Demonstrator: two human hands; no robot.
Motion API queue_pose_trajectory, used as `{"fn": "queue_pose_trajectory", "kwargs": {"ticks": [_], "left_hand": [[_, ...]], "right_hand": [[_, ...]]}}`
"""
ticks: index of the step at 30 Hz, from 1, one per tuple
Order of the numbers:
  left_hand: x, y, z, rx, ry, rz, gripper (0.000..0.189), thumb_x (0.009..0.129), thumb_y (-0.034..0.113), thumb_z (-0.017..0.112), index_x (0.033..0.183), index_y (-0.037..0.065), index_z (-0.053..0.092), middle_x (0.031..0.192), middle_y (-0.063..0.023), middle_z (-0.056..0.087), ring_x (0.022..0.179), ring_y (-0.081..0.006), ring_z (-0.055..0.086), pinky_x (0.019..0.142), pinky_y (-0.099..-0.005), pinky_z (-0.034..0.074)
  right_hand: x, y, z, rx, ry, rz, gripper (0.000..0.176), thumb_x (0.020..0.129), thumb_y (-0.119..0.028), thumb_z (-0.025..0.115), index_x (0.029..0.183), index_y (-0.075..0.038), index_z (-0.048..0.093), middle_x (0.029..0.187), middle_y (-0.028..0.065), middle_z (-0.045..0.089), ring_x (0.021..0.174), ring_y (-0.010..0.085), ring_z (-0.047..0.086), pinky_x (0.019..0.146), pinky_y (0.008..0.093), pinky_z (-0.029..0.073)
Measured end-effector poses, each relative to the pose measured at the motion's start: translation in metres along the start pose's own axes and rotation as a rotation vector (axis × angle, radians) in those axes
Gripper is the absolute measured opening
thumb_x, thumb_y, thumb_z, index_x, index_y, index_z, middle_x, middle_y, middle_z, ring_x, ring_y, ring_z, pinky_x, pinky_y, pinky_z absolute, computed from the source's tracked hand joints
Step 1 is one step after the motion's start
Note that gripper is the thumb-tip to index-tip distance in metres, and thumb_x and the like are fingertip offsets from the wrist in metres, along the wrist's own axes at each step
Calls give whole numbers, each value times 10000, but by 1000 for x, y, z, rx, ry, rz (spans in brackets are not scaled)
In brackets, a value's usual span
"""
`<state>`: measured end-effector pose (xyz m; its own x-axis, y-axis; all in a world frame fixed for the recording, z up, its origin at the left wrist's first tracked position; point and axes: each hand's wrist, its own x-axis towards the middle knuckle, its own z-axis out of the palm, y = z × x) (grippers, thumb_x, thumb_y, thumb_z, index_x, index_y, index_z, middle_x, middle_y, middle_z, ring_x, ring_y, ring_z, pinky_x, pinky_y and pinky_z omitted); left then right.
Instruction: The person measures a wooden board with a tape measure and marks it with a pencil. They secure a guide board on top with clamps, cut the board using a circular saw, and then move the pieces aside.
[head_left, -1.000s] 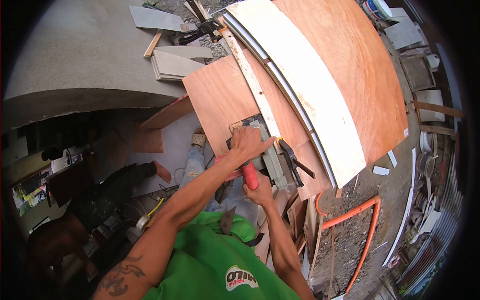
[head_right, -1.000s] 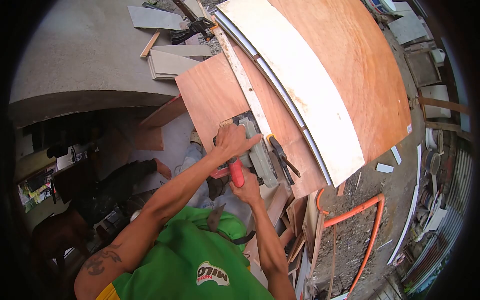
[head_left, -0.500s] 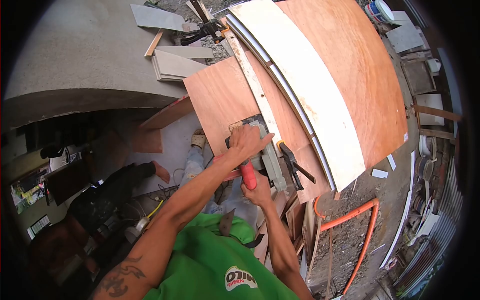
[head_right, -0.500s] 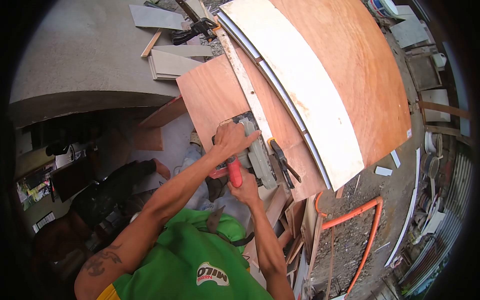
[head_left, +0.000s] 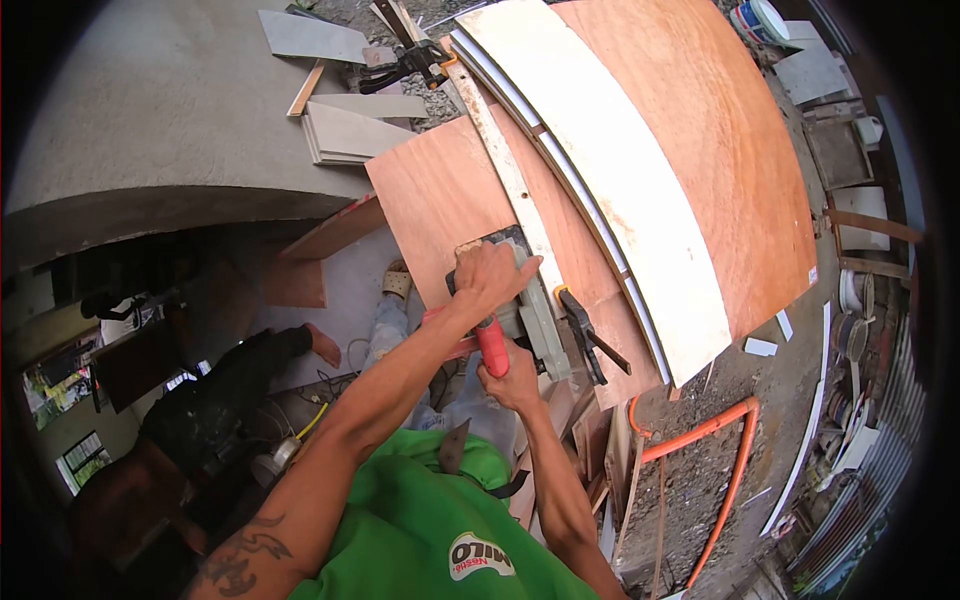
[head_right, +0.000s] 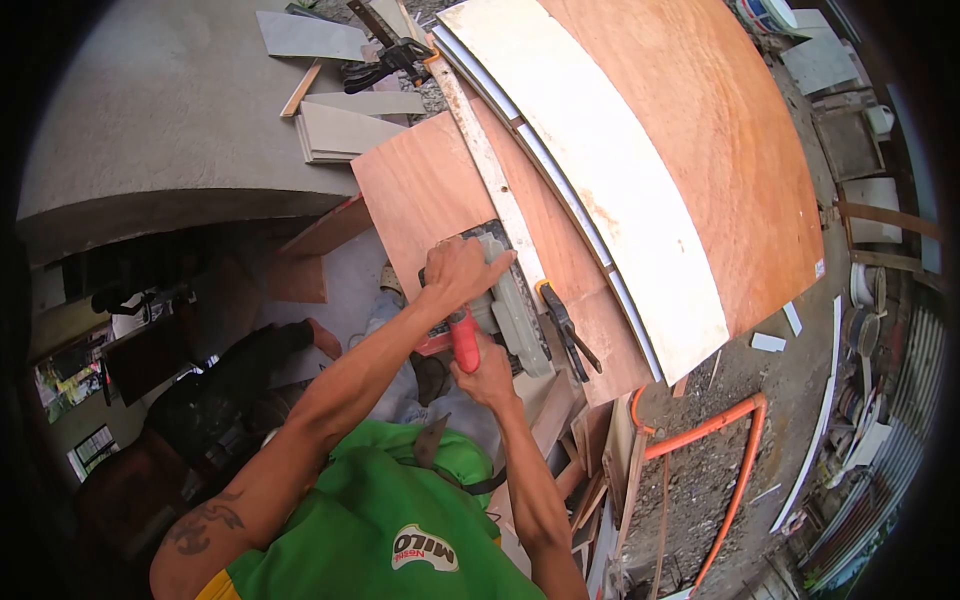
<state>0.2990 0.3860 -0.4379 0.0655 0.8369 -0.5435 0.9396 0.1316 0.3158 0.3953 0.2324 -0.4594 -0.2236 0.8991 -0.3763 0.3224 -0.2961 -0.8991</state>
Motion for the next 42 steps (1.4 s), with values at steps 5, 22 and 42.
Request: {"fn": "queue_pose_trajectory", "kwargs": {"ticks": [5,22,42], "left_hand": [[4,-2,-1,1,26,-8,649,854,584,567,835,-49,709,826,-265,677,813,-400,679,725,-496,536],[18,-7,-11,-33,37,-45,677,832,600,587,820,-68,699,828,-284,667,814,-414,671,740,-482,530],[43,-19,-23,-6,92,-54,617,835,571,595,813,-36,707,807,-257,681,794,-378,681,747,-462,525]], "right_hand": [[4,-2,0,24,-9,22,341,683,-129,673,981,-5,561,863,254,598,825,474,563,738,473,473],[21,-9,3,11,13,-82,351,698,-120,640,1024,-3,583,810,234,598,711,420,568,700,402,491],[49,-16,8,25,-4,-70,389,708,-121,659,1075,-13,585,873,216,617,757,383,602,749,394,499]]}}
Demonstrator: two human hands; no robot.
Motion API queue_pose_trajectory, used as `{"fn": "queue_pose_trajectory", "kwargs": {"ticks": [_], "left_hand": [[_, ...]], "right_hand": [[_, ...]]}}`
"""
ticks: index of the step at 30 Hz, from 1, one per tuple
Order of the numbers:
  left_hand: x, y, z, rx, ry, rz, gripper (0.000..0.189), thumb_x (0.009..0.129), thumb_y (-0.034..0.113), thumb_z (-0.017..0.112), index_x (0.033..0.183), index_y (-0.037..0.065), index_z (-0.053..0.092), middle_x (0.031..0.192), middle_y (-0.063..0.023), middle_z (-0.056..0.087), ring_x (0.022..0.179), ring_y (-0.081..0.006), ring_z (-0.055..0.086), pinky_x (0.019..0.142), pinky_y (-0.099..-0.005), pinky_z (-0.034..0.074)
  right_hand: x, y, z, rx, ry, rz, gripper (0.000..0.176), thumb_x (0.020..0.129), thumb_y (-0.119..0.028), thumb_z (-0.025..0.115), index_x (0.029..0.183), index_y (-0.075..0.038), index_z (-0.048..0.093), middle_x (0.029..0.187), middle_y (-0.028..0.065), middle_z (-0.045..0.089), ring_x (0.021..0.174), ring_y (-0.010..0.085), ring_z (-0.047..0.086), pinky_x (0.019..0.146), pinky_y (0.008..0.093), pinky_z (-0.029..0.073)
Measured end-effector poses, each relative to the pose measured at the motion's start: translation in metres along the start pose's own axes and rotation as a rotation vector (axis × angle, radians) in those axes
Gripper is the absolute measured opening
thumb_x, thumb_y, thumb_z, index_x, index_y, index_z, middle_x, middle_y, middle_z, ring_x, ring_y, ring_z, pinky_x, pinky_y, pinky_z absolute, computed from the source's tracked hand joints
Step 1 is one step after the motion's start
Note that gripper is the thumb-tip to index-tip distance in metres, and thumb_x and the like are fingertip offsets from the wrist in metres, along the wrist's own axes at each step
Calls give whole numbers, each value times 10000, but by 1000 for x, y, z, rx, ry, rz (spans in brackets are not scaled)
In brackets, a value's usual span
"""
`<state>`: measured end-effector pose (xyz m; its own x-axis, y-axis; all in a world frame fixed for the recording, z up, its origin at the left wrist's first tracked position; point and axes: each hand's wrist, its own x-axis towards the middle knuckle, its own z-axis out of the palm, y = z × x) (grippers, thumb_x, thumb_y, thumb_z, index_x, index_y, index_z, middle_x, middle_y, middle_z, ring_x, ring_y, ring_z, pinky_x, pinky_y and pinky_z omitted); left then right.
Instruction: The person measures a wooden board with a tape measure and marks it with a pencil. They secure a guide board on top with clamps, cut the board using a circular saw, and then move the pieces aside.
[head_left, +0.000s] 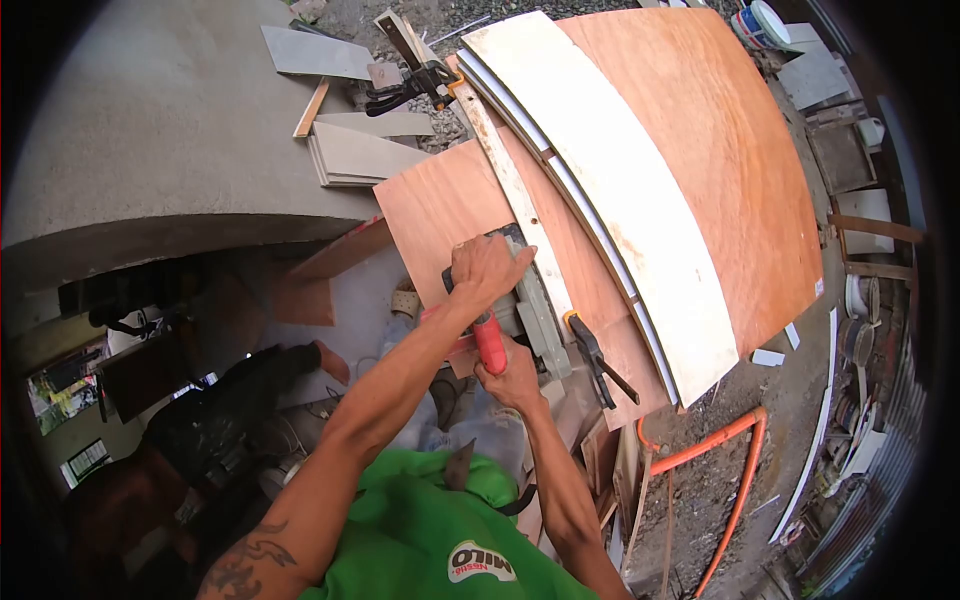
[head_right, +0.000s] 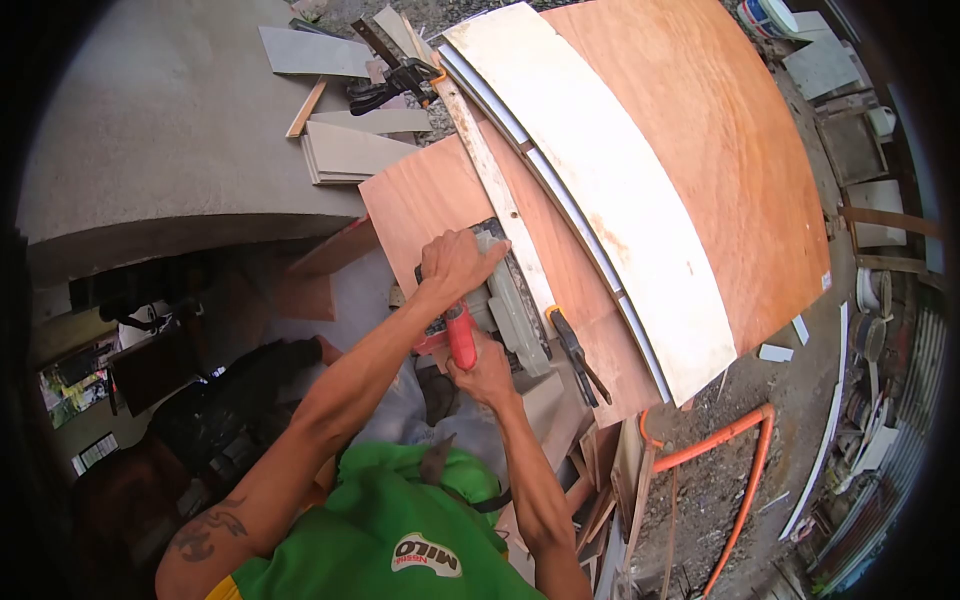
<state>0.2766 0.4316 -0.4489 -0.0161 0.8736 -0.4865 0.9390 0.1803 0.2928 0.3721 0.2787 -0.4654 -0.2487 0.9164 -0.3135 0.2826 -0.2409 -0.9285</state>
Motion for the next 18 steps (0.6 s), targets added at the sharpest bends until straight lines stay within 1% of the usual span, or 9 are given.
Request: {"fn": "queue_pose_trajectory", "kwargs": {"ticks": [3,5,9,14,18], "left_hand": [[3,-2,-2,17,68,23,615,833,567,596,816,-38,708,809,-260,681,796,-384,680,744,-466,526],[5,-1,-5,0,9,1,609,834,558,595,830,-41,708,816,-266,681,802,-394,680,749,-467,527],[9,-1,-10,0,-15,-17,599,835,546,597,844,-43,706,821,-271,680,809,-402,680,753,-470,527],[13,-4,-10,-6,21,-5,587,847,526,589,844,-50,699,820,-277,677,808,-408,677,772,-474,522],[18,-8,-10,10,74,26,577,853,516,585,839,-50,695,814,-279,674,800,-411,675,776,-477,520]], "right_hand": [[5,-2,0,-12,-7,11,386,706,-126,663,1064,-10,582,866,217,616,757,389,600,742,399,498],[7,-5,-1,-30,-10,12,381,704,-128,660,1059,-11,585,851,217,613,752,395,593,735,400,495],[11,-10,-2,8,-6,32,354,700,-130,659,1025,-11,583,835,216,608,737,399,585,721,405,491],[18,-5,2,10,7,-25,313,696,-129,658,973,-10,573,809,207,600,710,394,580,699,406,489],[24,-7,2,11,-8,-26,311,700,-129,658,974,-10,574,810,204,599,710,391,580,698,401,490]]}}
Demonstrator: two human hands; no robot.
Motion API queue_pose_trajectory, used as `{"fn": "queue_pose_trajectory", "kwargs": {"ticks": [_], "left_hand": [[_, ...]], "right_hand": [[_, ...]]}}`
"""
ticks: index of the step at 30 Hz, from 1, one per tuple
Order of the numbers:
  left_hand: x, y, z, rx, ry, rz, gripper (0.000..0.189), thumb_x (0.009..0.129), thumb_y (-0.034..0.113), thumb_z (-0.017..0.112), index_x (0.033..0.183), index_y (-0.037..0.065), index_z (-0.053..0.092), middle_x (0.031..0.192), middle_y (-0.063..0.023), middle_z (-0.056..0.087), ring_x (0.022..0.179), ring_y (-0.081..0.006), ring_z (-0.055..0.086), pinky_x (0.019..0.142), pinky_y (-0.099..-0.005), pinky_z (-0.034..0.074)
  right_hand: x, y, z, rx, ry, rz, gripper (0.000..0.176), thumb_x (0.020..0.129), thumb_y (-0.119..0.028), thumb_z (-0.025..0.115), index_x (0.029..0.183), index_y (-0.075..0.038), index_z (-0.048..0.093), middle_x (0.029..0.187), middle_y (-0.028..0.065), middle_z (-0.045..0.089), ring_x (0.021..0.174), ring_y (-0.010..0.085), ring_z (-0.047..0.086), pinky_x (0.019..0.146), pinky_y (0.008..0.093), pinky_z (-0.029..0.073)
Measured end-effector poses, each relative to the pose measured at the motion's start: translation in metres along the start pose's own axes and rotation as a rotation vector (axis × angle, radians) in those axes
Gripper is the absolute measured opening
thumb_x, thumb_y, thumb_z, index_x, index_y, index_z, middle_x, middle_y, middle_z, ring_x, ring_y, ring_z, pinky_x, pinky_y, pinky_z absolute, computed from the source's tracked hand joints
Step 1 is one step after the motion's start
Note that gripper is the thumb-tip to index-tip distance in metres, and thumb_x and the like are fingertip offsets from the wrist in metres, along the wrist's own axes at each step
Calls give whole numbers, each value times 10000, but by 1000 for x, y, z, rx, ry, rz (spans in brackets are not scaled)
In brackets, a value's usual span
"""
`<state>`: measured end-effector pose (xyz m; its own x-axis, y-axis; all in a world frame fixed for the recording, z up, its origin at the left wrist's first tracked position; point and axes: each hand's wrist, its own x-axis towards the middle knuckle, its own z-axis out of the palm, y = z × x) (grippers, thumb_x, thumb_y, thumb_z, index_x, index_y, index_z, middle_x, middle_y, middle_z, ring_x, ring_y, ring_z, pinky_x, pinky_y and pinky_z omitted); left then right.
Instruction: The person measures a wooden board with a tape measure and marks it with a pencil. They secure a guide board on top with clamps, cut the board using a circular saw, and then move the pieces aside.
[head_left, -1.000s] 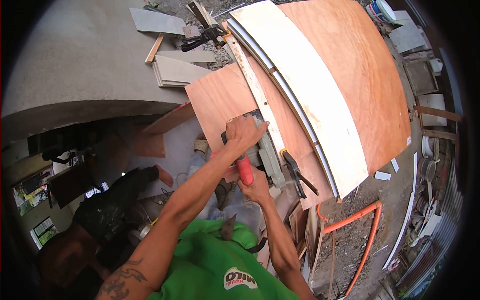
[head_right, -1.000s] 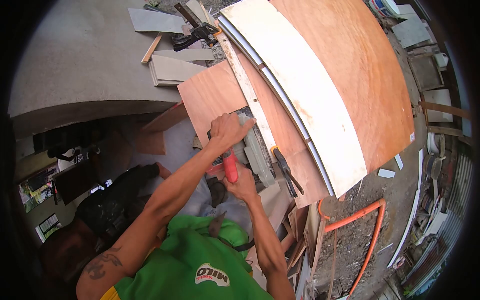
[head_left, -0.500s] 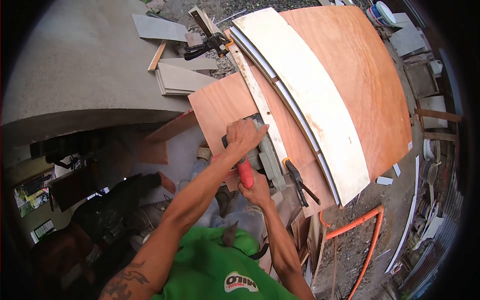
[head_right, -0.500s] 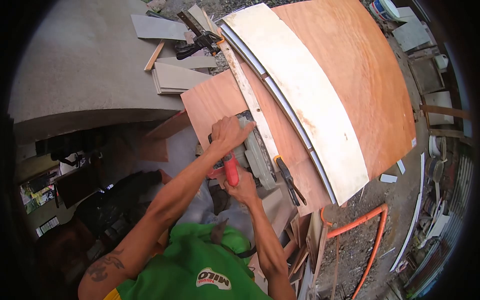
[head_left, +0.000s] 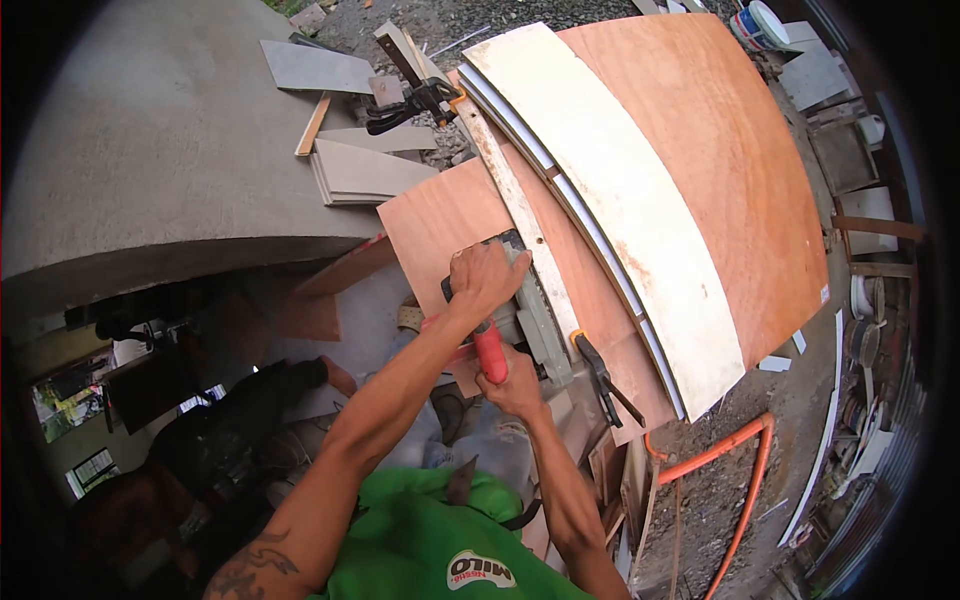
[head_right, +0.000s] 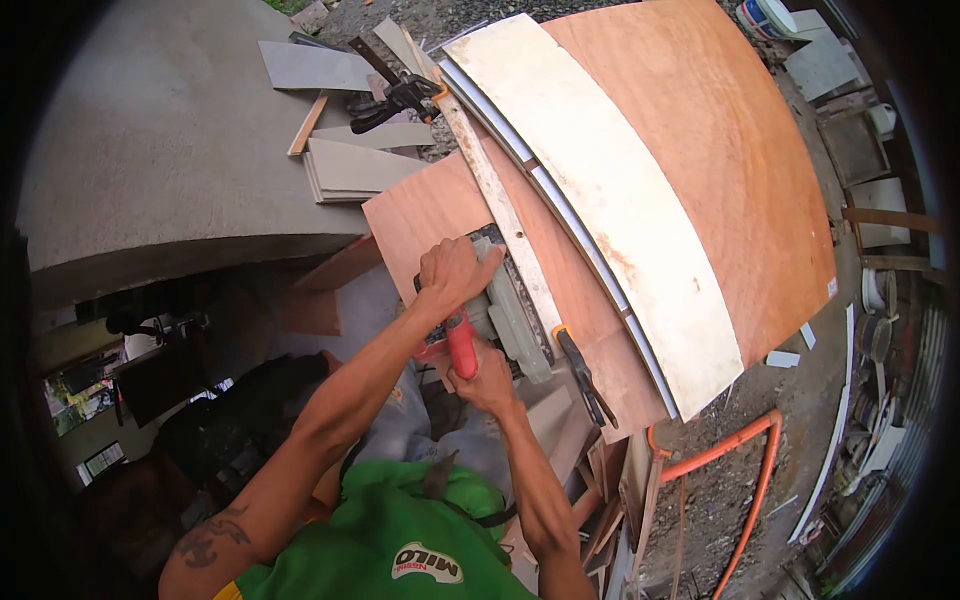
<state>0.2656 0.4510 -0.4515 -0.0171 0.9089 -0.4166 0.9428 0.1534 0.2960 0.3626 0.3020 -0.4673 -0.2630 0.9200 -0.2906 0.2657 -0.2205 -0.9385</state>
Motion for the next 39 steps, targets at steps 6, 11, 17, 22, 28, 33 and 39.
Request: {"fn": "queue_pose_trajectory", "kwargs": {"ticks": [6,11,17,22,28,33,39], "left_hand": [[8,-2,-5,-3,-10,-23,571,856,511,585,839,-50,692,818,-275,674,811,-415,672,779,-482,517],[17,-10,-8,-90,-42,-42,619,876,491,513,864,-109,669,879,-330,650,864,-466,650,808,-508,512],[41,-70,8,-397,76,43,376,886,260,472,879,-59,671,829,-246,675,829,-350,682,748,-433,523],[19,-174,-5,-538,440,-168,232,880,175,521,890,-14,656,786,-116,678,703,-203,628,663,-349,498],[-50,-254,71,-1239,-489,-577,392,864,105,610,1250,124,541,1151,-4,623,908,-166,575,769,-361,492],[-92,-232,122,-1180,-956,-361,525,843,75,690,1318,132,472,1176,-12,621,1063,-173,577,842,-364,487],[-112,-206,155,-1362,-680,-486,440,878,153,709,1265,96,507,1058,-36,649,968,-193,639,770,-372,548]], "right_hand": [[9,-5,1,49,-14,42,299,694,-129,643,959,-15,569,858,230,603,850,464,563,773,474,473],[16,-4,3,21,-14,30,294,696,-136,644,952,-13,569,849,235,597,844,465,562,747,469,478],[22,0,6,4,1,-49,294,700,-147,654,945,-9,569,859,232,606,828,455,580,740,469,480],[26,-4,7,51,21,-11,288,705,-142,664,937,0,568,839,235,600,805,442,588,733,461,483],[35,1,11,25,32,-48,306,719,-128,664,974,12,570,798,213,584,716,381,572,702,411,486],[43,-1,13,7,30,-61,325,730,-124,667,1008,18,574,762,185,571,643,323,550,667,368,485],[54,-6,15,23,46,-111,310,746,-132,670,997,22,574,745,176,563,635,310,552,657,369,483]]}}
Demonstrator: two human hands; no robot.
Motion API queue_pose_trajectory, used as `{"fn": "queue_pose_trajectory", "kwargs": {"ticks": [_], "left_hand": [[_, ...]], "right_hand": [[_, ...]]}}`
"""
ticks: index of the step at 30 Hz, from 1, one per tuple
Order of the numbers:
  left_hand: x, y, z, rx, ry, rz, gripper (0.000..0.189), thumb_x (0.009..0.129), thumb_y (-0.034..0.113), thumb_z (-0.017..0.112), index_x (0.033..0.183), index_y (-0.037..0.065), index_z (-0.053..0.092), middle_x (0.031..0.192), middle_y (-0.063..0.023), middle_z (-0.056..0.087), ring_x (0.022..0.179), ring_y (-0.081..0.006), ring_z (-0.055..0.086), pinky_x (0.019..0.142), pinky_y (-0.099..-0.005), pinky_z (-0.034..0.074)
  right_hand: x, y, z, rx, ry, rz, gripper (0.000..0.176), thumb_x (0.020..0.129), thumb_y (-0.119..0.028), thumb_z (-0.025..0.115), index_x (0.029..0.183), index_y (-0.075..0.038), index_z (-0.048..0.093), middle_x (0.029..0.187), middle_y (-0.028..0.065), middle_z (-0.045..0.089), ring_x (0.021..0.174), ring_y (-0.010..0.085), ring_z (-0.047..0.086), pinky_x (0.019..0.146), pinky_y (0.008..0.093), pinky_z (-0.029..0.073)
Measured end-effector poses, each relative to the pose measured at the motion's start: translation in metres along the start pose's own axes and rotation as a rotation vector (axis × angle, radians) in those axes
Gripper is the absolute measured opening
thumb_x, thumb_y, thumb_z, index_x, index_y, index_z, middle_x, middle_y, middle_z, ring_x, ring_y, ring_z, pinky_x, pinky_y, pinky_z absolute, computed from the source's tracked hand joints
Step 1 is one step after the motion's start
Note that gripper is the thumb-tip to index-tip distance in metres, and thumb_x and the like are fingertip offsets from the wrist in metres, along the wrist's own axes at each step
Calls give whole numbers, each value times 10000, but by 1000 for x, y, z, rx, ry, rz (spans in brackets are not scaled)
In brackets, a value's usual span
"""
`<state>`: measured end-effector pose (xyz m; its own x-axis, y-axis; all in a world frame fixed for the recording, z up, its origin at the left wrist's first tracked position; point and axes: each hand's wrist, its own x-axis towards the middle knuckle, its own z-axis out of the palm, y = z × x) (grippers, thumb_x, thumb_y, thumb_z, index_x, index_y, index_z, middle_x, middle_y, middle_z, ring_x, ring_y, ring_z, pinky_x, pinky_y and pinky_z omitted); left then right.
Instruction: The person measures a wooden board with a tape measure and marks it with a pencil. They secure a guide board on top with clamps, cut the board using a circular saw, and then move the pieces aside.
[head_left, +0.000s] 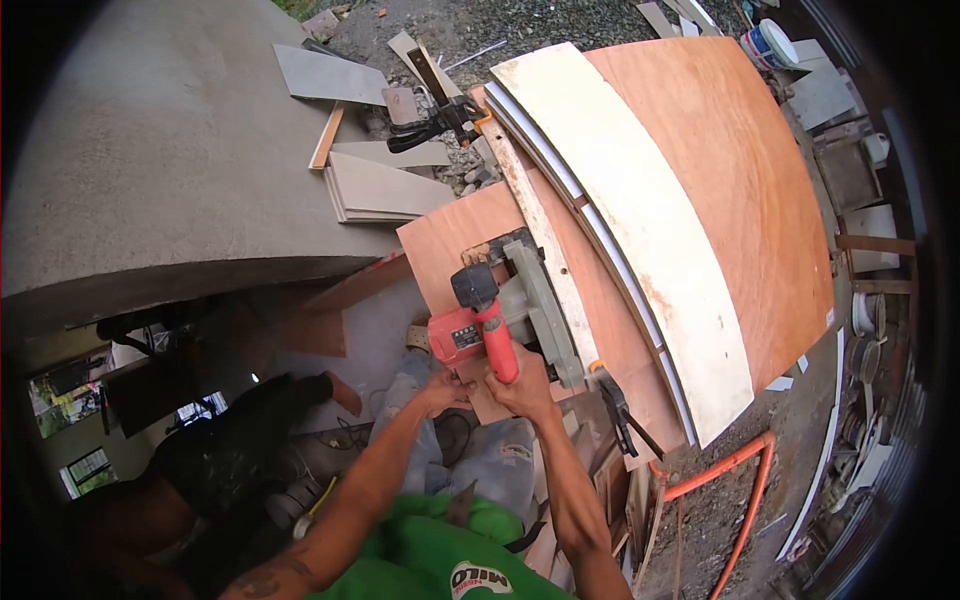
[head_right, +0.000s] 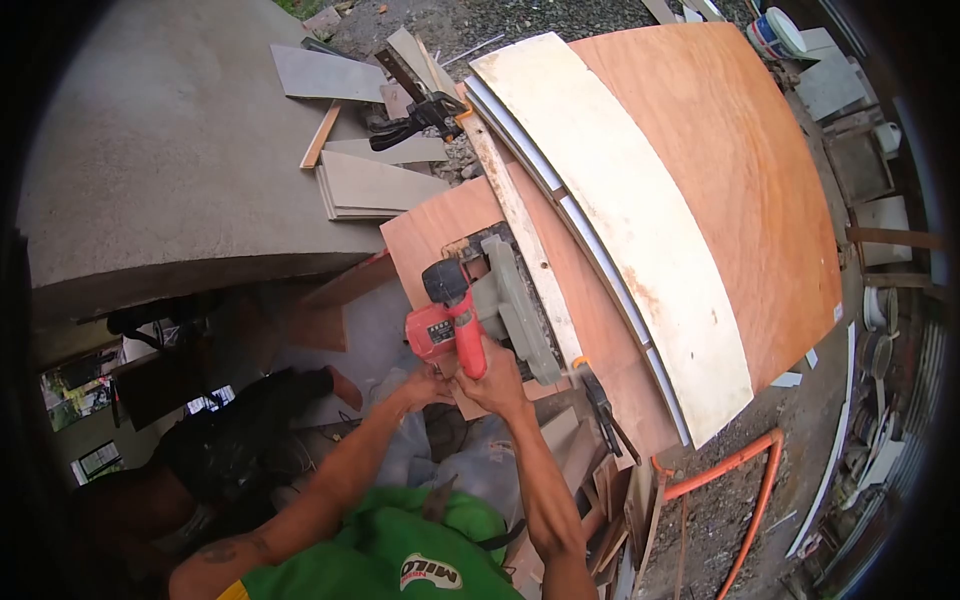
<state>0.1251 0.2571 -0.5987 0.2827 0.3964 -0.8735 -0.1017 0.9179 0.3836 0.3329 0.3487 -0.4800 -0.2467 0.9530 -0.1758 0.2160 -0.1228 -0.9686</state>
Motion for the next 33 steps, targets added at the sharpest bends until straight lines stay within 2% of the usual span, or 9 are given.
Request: {"fn": "queue_pose_trajectory", "kwargs": {"ticks": [4,10,16,24,26,27,29,33], "left_hand": [[7,-11,-11,4,-15,-11,394,893,158,695,1229,51,519,1041,-50,647,964,-218,647,814,-426,567],[14,-18,-16,-87,-45,-29,319,885,158,707,1148,33,576,996,-54,650,945,-223,652,795,-413,574],[1,-1,-4,-91,-3,-33,287,883,136,706,1117,20,588,943,-56,647,918,-226,657,810,-428,574],[2,-1,-5,-115,-59,-13,335,900,140,683,1191,12,576,1060,-87,665,978,-253,660,830,-445,570],[3,-3,-5,-134,-73,-3,346,905,139,676,1208,9,569,1090,-96,665,995,-259,659,838,-448,569],[4,-4,-5,-116,-69,-10,358,907,139,674,1221,11,560,1101,-100,662,1002,-261,657,844,-450,566],[3,-4,-6,-99,-63,-14,371,908,139,672,1234,13,551,1112,-103,660,1010,-262,656,850,-452,564],[5,-6,-7,-117,-94,-13,396,909,137,669,1263,29,531,1128,-104,656,1028,-261,648,875,-465,549]], "right_hand": [[7,-1,2,8,10,-5,284,748,-127,669,978,16,582,744,168,562,636,298,553,663,361,486],[22,-11,4,21,27,-30,219,759,-117,657,918,11,576,751,162,561,647,293,554,670,352,488],[35,-11,9,-15,31,-38,198,760,-115,656,894,6,574,731,163,569,631,293,571,646,361,485],[57,-15,14,-51,28,-54,188,764,-119,661,885,1,580,696,162,563,605,294,573,628,359,484],[60,-17,14,-50,24,-16,194,745,-123,667,860,0,569,708,187,592,634,358,600,629,386,493],[61,-18,14,-55,22,-17,194,745,-123,667,860,0,569,708,187,592,634,358,600,629,386,493],[66,-20,15,-85,15,-26,171,777,-126,653,854,0,565,700,160,557,603,301,557,611,370,470],[76,-24,16,-102,26,-63,160,783,-124,647,836,0,561,696,153,557,600,297,554,603,369,465]]}}
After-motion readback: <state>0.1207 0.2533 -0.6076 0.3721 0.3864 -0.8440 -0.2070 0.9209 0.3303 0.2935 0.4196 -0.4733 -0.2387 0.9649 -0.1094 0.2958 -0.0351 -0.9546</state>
